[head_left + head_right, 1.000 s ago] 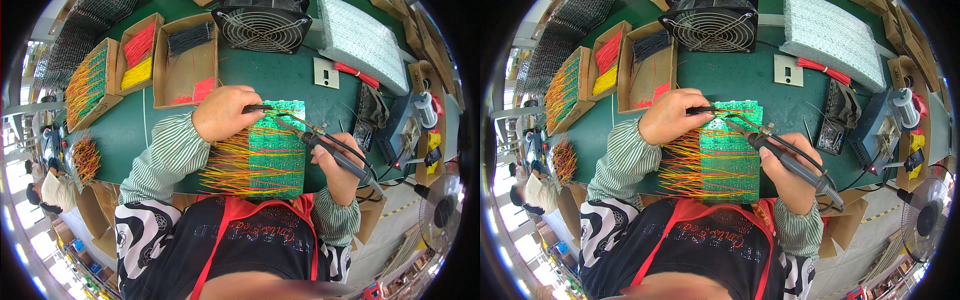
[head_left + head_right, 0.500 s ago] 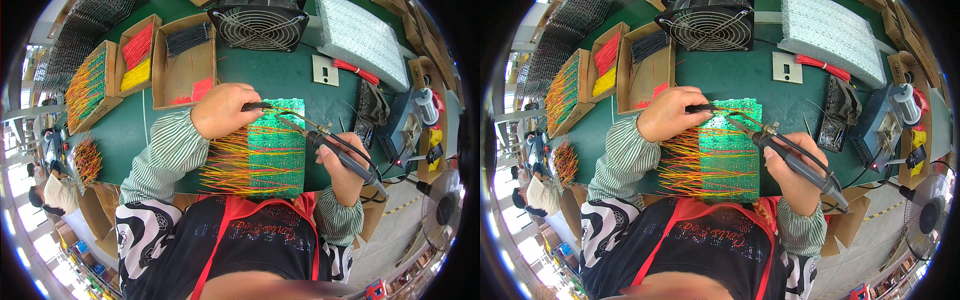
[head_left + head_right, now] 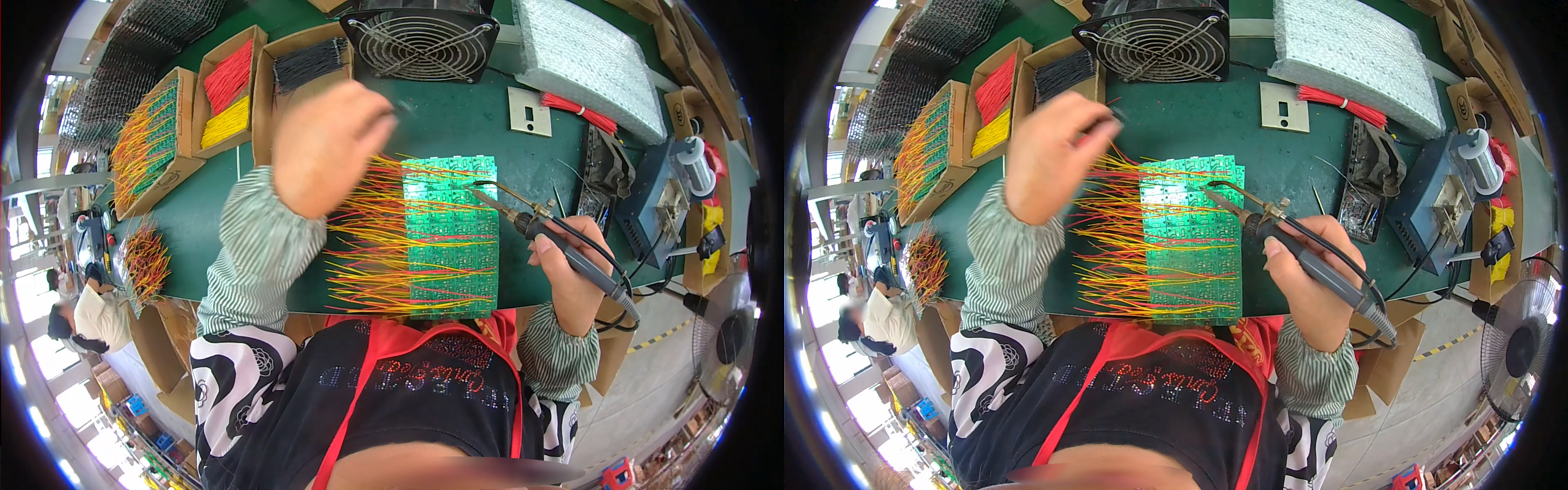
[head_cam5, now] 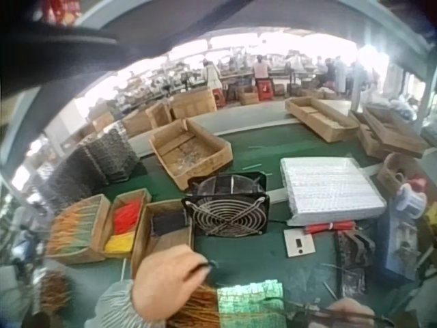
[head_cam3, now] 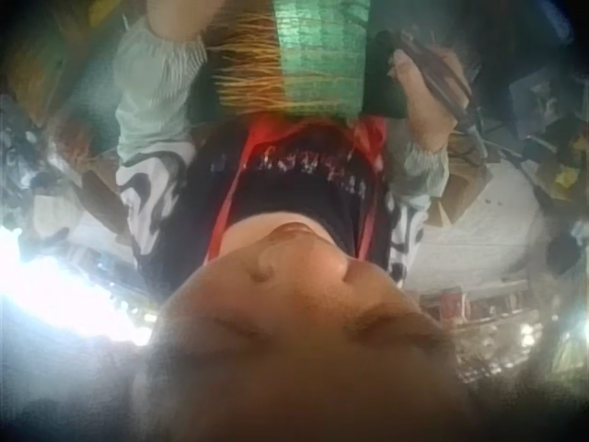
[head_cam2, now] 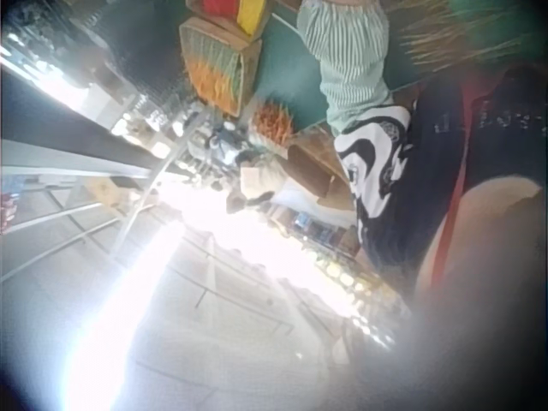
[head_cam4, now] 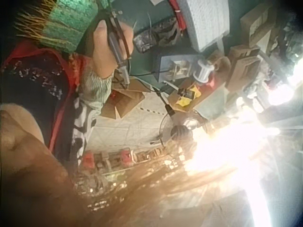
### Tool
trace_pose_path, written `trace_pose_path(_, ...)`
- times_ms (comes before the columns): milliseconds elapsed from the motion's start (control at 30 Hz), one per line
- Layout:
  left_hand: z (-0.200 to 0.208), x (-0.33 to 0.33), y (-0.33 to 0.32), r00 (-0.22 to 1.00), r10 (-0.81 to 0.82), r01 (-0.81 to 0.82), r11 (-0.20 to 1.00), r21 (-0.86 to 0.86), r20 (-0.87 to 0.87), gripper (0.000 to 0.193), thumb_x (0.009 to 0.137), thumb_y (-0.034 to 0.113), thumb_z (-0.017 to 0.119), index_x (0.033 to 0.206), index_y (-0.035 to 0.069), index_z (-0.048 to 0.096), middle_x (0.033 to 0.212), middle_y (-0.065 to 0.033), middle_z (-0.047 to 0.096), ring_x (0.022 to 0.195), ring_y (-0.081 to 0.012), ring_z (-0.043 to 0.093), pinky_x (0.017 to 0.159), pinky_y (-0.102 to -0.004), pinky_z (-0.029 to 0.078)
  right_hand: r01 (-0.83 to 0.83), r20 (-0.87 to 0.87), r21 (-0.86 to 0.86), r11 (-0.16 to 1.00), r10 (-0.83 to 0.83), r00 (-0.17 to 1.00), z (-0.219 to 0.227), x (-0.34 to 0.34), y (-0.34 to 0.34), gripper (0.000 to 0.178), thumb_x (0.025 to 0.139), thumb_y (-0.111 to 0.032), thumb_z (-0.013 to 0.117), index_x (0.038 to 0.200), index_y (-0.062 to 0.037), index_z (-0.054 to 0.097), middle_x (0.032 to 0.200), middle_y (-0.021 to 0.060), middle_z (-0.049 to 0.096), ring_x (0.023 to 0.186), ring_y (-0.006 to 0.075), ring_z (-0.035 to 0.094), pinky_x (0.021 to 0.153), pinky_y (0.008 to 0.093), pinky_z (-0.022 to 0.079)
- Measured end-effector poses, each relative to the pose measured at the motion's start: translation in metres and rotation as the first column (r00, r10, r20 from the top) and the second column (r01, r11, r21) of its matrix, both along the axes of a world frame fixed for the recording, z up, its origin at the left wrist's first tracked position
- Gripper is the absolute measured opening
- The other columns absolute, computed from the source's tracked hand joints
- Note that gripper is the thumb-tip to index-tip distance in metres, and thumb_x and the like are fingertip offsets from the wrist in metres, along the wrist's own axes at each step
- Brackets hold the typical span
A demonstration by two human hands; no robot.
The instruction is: The person solders multiple wires onto a green circuit board at a workstation using a soldering iron and pliers.
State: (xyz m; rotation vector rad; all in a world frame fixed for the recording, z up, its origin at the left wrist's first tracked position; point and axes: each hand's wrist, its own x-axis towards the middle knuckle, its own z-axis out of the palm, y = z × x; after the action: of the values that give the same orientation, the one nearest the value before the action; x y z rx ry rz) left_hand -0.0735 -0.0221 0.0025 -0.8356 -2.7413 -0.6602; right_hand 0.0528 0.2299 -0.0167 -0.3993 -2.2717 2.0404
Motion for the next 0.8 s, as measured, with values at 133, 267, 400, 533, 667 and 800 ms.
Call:
trace_pose_path(133, -0.024, 0.013, 0.027, 0.942, -0.234, 0.234, 0.972, 0.030, 0.241, 0.016, 0.078, 0.018, 0.062, 0.083, 0.003, 0.061, 0.076, -0.0112, 0.056, 0.070, -0.0291, 0.057, 0.061, -0.0370, 0.045, 0.032, -0.006, -0.008, 0.999, -0.032, 0.999, 0.001, -0.001, -0.001, 0.017, 0.073, -0.003, 0.066, 0.086, 0.0031, 0.058, 0.069, 0.0060, 0.061, 0.060, 0.0087, 0.058, 0.055, 0.0198, 0.045)
trace_pose_path(267, -0.035, 0.014, 0.034, 0.913, -0.232, 0.239, 0.971, 0.023, 0.336, 0.018, 0.078, 0.019, 0.062, 0.084, 0.002, 0.061, 0.076, -0.0116, 0.056, 0.069, -0.0296, 0.056, 0.060, -0.0376, 0.045, 0.012, -0.002, -0.007, 1.000, -0.012, 1.000, -0.002, -0.001, 0.001, 0.017, 0.074, -0.004, 0.066, 0.086, 0.0031, 0.057, 0.069, 0.0061, 0.061, 0.060, 0.0088, 0.058, 0.055, 0.0200, 0.045)
trace_pose_path(400, -0.038, 0.010, 0.037, 0.908, -0.252, 0.255, 0.966, 0.035, 0.334, 0.019, 0.078, 0.019, 0.061, 0.083, 0.001, 0.061, 0.076, -0.0116, 0.056, 0.068, -0.0298, 0.056, 0.059, -0.0377, 0.044, 0.028, 0.002, -0.036, 0.999, -0.028, 1.000, -0.005, -0.003, 0.001, 0.017, 0.073, -0.004, 0.066, 0.086, 0.0027, 0.058, 0.069, 0.0056, 0.061, 0.060, 0.0081, 0.058, 0.055, 0.0198, 0.045)
trace_pose_path(533, -0.039, 0.009, 0.036, 0.899, -0.272, 0.267, 0.962, 0.061, 0.344, 0.019, 0.078, 0.020, 0.061, 0.083, 0.001, 0.061, 0.076, -0.0117, 0.056, 0.068, -0.0299, 0.056, 0.059, -0.0378, 0.044, 0.021, 0.020, -0.009, 1.000, -0.021, 1.000, -0.008, -0.006, 0.001, 0.017, 0.073, -0.004, 0.067, 0.086, 0.0025, 0.058, 0.069, 0.0052, 0.061, 0.061, 0.0077, 0.057, 0.055, 0.0196, 0.044)
trace_pose_path(667, -0.038, 0.006, 0.036, 0.888, -0.280, 0.279, 0.959, 0.055, 0.364, 0.020, 0.078, 0.020, 0.061, 0.083, 0.001, 0.061, 0.075, -0.0119, 0.056, 0.068, -0.0299, 0.056, 0.059, -0.0379, 0.044, 0.004, 0.010, 0.033, 0.999, -0.004, 1.000, -0.008, -0.007, 0.002, 0.017, 0.073, -0.003, 0.066, 0.087, 0.0028, 0.058, 0.069, 0.0054, 0.061, 0.060, 0.0078, 0.057, 0.055, 0.0196, 0.045)
trace_pose_path(800, -0.037, 0.007, 0.036, 0.888, -0.279, 0.279, 0.959, 0.053, 0.366, 0.020, 0.078, 0.020, 0.061, 0.082, 0.001, 0.061, 0.075, -0.0120, 0.056, 0.068, -0.0299, 0.056, 0.059, -0.0379, 0.044, 0.022, -0.007, -0.032, 0.999, -0.022, 1.000, -0.004, -0.005, 0.003, 0.016, 0.073, -0.002, 0.065, 0.086, 0.0029, 0.057, 0.069, 0.0058, 0.061, 0.059, 0.0082, 0.058, 0.055, 0.0195, 0.045)
